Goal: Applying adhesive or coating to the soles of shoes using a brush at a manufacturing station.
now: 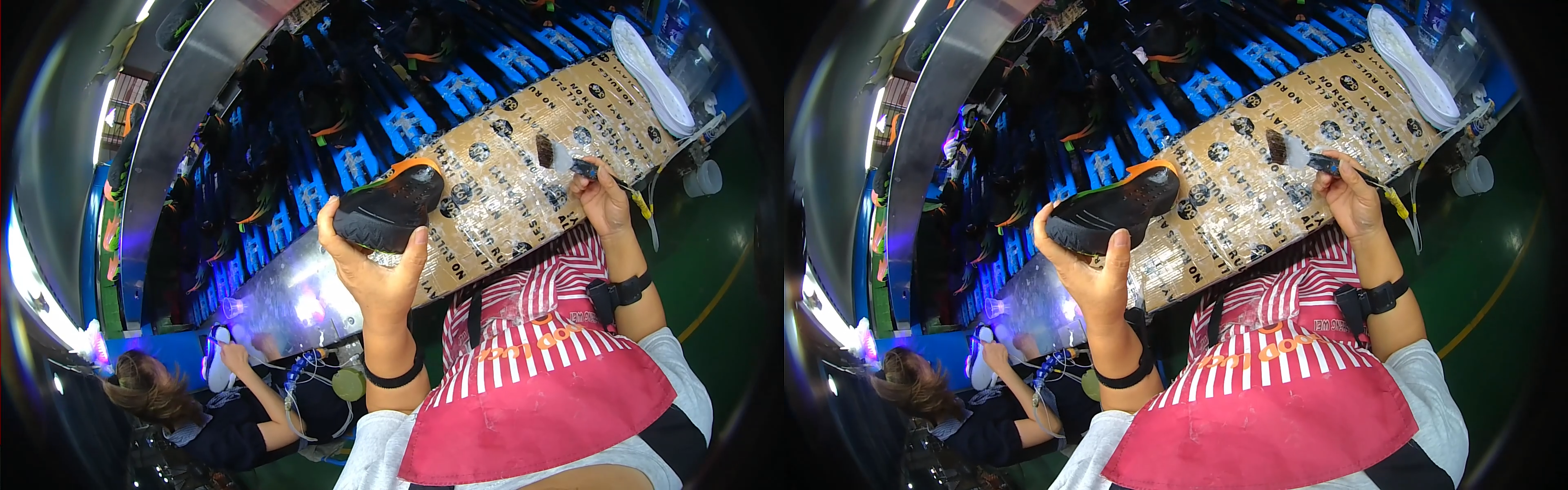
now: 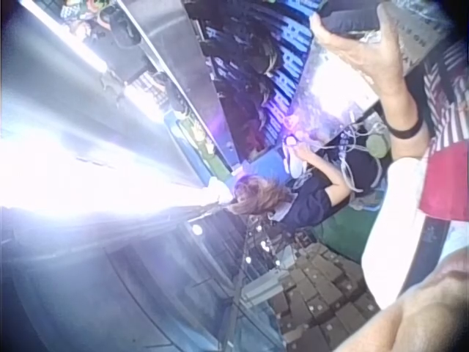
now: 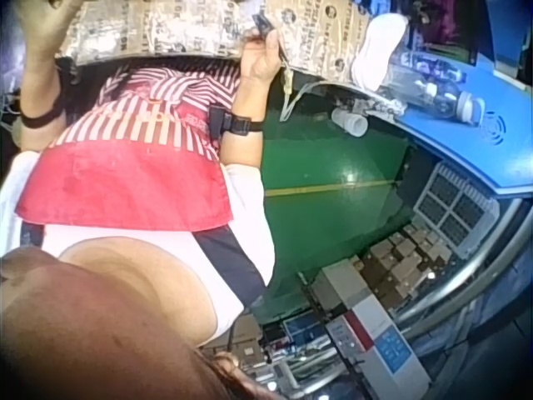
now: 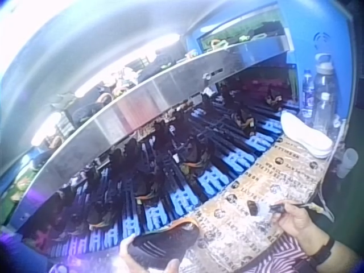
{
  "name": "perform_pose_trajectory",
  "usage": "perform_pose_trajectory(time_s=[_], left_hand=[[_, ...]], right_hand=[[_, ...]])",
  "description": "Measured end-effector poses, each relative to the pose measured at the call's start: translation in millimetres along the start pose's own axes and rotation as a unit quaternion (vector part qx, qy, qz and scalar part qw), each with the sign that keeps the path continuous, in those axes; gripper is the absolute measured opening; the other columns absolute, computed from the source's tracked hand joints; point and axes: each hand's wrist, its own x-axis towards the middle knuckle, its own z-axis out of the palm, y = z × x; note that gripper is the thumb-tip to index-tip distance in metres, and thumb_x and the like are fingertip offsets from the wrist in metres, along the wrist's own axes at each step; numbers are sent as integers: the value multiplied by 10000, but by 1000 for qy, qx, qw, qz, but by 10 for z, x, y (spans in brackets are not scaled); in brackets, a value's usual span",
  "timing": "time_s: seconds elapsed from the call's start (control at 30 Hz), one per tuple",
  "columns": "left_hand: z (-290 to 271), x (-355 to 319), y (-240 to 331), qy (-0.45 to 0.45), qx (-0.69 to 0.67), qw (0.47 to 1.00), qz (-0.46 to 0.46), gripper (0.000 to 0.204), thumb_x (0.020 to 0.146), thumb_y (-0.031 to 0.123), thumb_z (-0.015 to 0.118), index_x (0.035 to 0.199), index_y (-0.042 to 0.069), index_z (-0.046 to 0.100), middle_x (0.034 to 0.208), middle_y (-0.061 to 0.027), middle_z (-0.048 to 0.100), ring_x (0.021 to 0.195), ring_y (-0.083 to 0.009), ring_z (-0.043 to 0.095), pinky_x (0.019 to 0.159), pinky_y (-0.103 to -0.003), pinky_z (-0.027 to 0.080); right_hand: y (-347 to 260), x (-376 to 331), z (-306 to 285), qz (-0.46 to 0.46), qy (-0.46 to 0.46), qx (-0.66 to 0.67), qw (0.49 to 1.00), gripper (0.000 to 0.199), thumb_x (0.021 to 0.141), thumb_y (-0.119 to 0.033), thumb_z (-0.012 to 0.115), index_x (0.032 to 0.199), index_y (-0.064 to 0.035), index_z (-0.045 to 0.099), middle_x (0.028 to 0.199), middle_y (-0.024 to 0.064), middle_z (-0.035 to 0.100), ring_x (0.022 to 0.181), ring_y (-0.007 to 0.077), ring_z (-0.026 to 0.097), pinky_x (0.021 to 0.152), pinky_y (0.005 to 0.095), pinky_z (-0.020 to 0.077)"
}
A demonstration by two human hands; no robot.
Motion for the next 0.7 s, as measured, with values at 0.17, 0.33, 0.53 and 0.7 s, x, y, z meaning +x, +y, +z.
perform_pose_trajectory(time_s=[0.17,0.33,0.53,0.7], left_hand=[[-4,2,-12,1,1,1000,-3,862,595,121,774,1291,59,268,1054,-154,497,925,-234,569,792,-320,484],[-7,-23,-18,5,-2,1000,-9,854,596,117,772,1288,57,274,1064,-152,488,935,-230,559,794,-317,481],[-19,-11,5,14,33,999,10,830,588,124,766,1275,54,306,1086,-141,466,978,-235,512,852,-341,427],[10,-15,-81,18,77,993,82,666,718,188,703,1263,45,347,1140,-107,415,1037,-218,442,931,-344,356]], right_hand=[[6,9,-3,-2,-1,-2,1000,354,867,-246,558,1125,-9,505,802,84,531,755,181,461,740,325,376],[3,9,1,1,-2,4,1000,348,871,-240,551,1125,-7,504,809,86,531,755,178,458,739,323,374],[-23,-29,-46,-7,18,14,1000,327,864,-227,563,1097,-1,522,830,82,535,763,162,471,735,318,384],[21,-2,35,5,61,42,997,335,839,-206,602,1081,16,541,859,73,567,758,139,536,749,306,434]])
